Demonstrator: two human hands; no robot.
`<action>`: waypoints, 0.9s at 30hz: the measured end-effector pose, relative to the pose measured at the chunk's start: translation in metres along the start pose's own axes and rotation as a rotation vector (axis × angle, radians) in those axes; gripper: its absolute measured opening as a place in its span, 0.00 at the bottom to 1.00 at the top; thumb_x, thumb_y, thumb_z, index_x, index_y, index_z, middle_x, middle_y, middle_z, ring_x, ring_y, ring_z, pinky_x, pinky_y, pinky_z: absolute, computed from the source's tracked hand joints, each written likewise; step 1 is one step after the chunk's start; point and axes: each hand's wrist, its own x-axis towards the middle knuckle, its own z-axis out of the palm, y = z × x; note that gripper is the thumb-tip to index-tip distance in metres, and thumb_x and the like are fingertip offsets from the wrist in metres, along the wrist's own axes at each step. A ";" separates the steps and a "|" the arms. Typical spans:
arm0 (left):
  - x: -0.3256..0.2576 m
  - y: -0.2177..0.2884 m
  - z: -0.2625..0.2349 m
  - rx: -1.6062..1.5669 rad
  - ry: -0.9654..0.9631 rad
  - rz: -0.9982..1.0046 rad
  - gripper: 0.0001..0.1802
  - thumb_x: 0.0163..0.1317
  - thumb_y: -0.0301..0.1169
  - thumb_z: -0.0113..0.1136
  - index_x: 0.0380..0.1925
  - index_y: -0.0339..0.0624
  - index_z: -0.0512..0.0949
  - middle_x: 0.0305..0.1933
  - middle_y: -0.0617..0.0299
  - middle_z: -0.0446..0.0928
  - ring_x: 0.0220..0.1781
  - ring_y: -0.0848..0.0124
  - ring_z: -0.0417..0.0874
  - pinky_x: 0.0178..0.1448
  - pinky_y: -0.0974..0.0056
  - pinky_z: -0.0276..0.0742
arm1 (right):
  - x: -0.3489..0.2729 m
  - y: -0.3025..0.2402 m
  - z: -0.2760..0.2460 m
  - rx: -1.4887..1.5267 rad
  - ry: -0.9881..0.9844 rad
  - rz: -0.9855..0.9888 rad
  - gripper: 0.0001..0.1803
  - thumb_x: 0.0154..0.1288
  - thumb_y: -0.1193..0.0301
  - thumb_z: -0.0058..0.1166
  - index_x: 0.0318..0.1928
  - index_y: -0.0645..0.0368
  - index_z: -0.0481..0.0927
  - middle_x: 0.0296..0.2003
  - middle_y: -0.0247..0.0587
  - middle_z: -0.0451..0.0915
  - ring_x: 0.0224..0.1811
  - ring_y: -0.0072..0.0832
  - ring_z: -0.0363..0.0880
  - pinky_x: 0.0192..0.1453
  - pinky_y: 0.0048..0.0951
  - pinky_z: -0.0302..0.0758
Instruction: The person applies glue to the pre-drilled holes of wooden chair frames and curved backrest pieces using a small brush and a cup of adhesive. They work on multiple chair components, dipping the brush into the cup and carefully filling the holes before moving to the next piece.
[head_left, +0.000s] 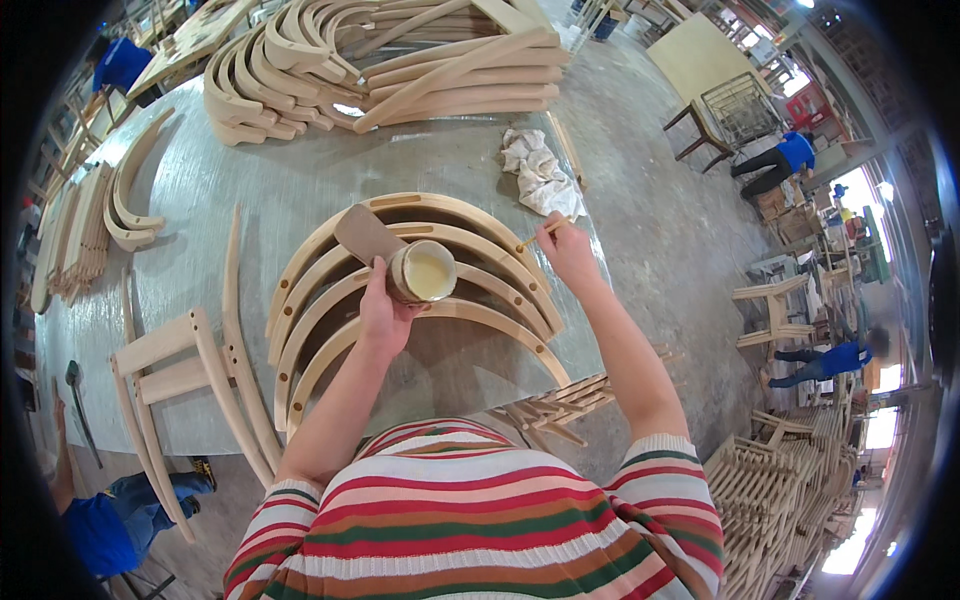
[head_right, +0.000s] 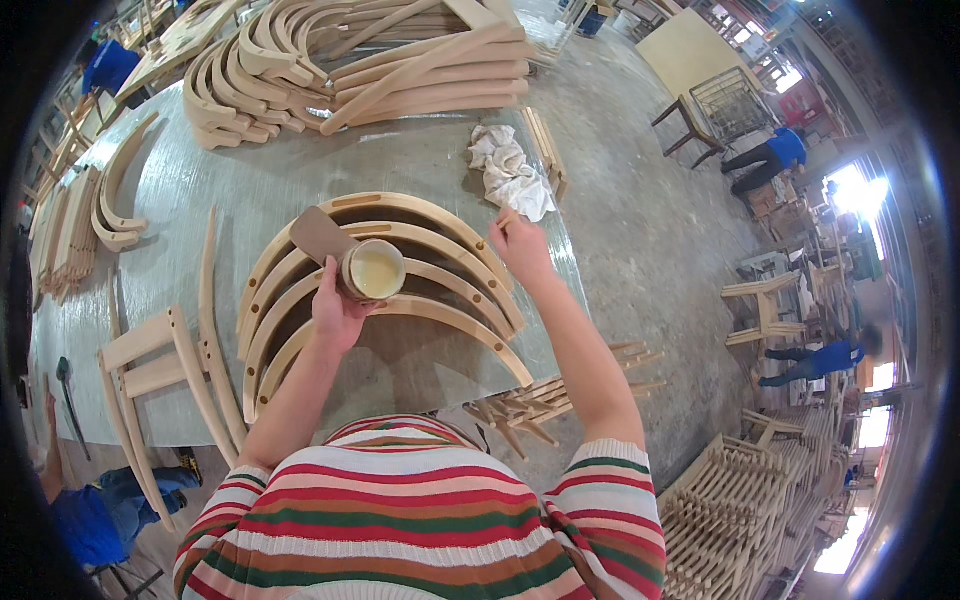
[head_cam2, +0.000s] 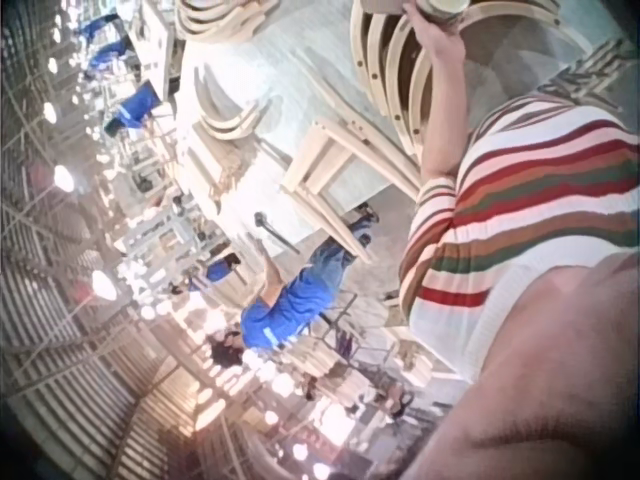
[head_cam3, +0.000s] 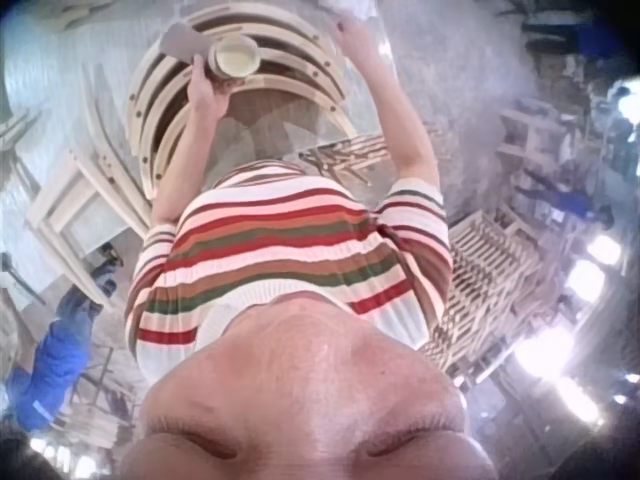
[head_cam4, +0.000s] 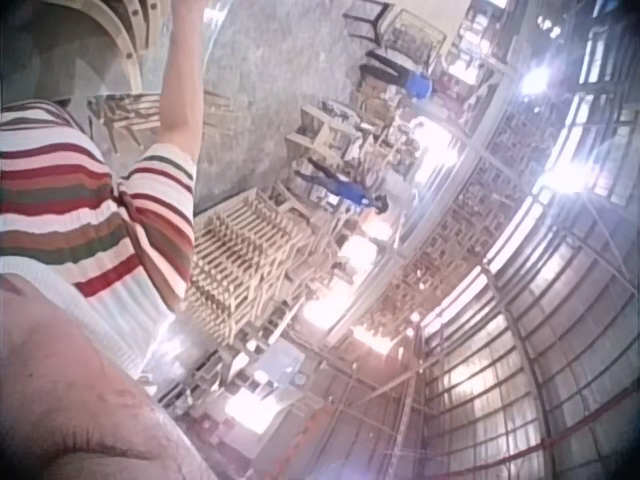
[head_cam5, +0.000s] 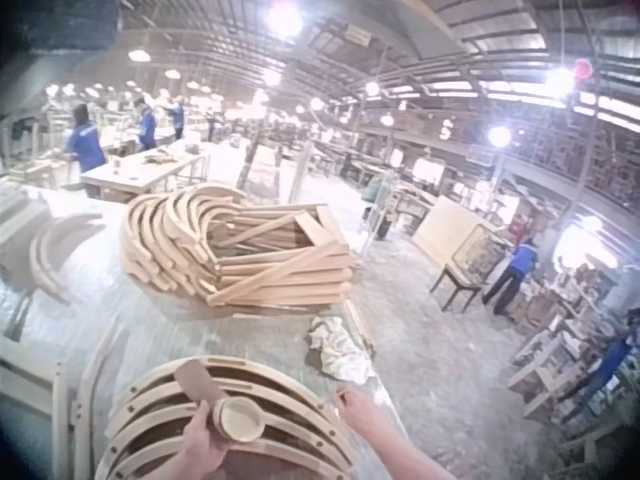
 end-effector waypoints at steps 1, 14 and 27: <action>-0.001 0.000 0.002 -0.011 -0.005 0.003 0.27 0.70 0.51 0.31 0.56 0.45 0.67 0.53 0.59 0.73 0.51 0.63 0.77 0.49 0.54 0.75 | 0.000 0.004 0.001 -0.021 0.002 -0.042 0.09 0.60 0.70 0.53 0.29 0.62 0.71 0.19 0.50 0.73 0.22 0.45 0.74 0.28 0.38 0.70; -0.009 0.008 0.003 -0.009 -0.018 -0.019 0.24 0.71 0.49 0.33 0.55 0.47 0.67 0.53 0.64 0.74 0.52 0.70 0.75 0.53 0.58 0.71 | 0.018 -0.001 0.003 -0.028 -0.190 0.095 0.13 0.60 0.65 0.50 0.32 0.65 0.74 0.24 0.57 0.76 0.31 0.52 0.77 0.35 0.46 0.73; -0.006 0.000 0.025 0.100 0.052 -0.007 0.22 0.71 0.48 0.34 0.56 0.48 0.65 0.52 0.65 0.73 0.50 0.71 0.76 0.48 0.61 0.72 | -0.005 -0.066 -0.044 0.697 0.117 0.296 0.13 0.63 0.68 0.54 0.28 0.62 0.69 0.19 0.37 0.77 0.20 0.18 0.75 0.25 0.19 0.70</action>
